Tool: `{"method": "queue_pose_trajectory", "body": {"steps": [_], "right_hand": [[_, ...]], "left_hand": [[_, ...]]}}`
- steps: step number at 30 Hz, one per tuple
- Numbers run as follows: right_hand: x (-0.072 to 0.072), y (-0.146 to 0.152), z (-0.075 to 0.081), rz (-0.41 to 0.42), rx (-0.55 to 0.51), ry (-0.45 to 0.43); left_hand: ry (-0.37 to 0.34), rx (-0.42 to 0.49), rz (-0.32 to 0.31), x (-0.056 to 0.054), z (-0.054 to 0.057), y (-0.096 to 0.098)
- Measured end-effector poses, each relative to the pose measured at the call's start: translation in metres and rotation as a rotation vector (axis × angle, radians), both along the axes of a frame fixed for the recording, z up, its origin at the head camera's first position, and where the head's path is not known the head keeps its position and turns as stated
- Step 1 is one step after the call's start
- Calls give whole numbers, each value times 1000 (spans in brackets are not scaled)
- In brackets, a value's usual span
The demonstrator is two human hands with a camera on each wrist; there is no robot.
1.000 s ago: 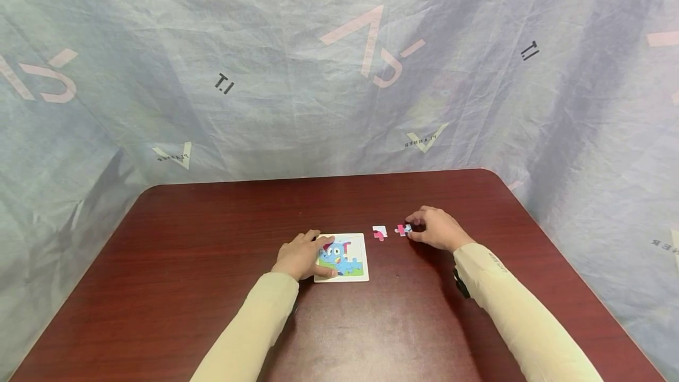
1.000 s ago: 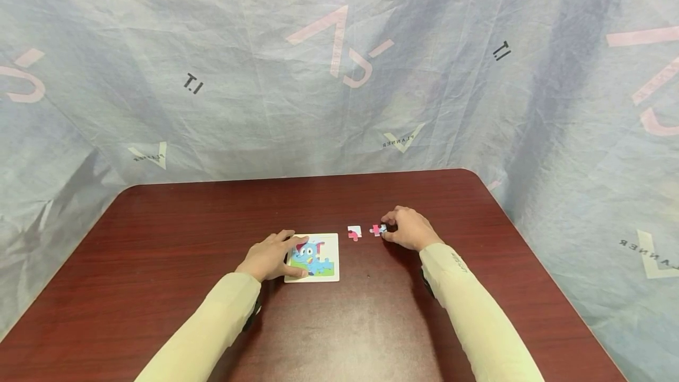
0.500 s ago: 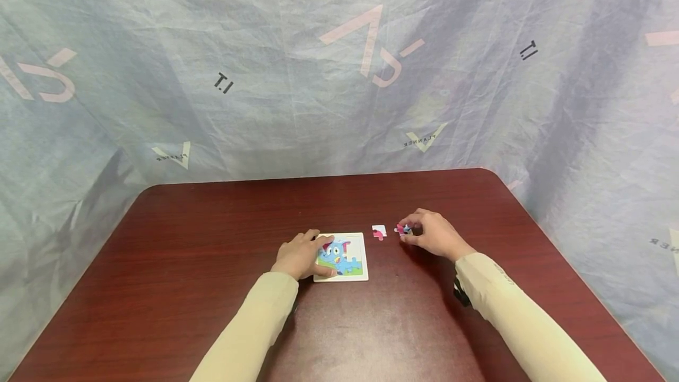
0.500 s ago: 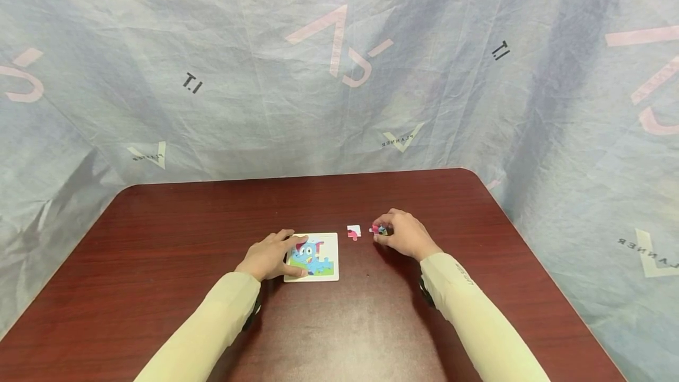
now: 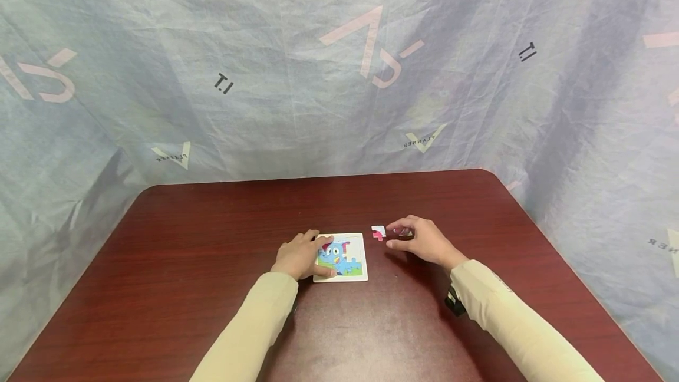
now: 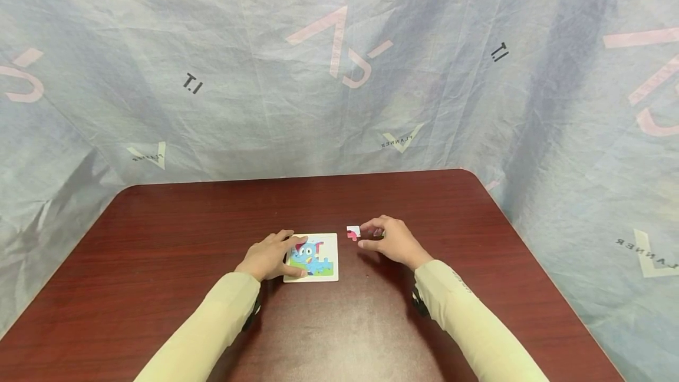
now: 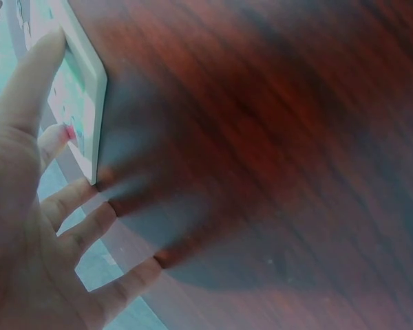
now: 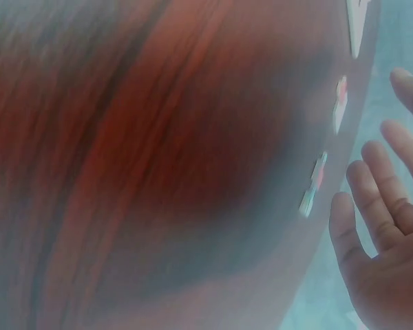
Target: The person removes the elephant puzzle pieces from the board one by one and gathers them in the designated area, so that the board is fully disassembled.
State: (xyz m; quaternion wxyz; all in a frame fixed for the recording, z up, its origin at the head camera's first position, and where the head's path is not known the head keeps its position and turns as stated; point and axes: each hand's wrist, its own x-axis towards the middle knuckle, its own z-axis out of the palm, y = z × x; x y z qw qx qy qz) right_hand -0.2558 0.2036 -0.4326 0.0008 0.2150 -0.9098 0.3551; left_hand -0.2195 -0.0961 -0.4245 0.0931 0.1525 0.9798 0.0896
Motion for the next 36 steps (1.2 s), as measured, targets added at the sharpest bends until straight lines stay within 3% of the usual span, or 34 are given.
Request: {"method": "queue_pose_trajectory", "body": {"steps": [8, 16, 36], "right_hand": [[6, -13, 0, 38, -57, -15], [12, -26, -1, 70, -44, -58], [21, -54, -8, 169, -28, -49]], "left_hand": [[0, 3, 0, 0, -1, 0], [-4, 10, -2, 1, 1, 0], [-11, -3, 11, 1, 2, 1]]}}
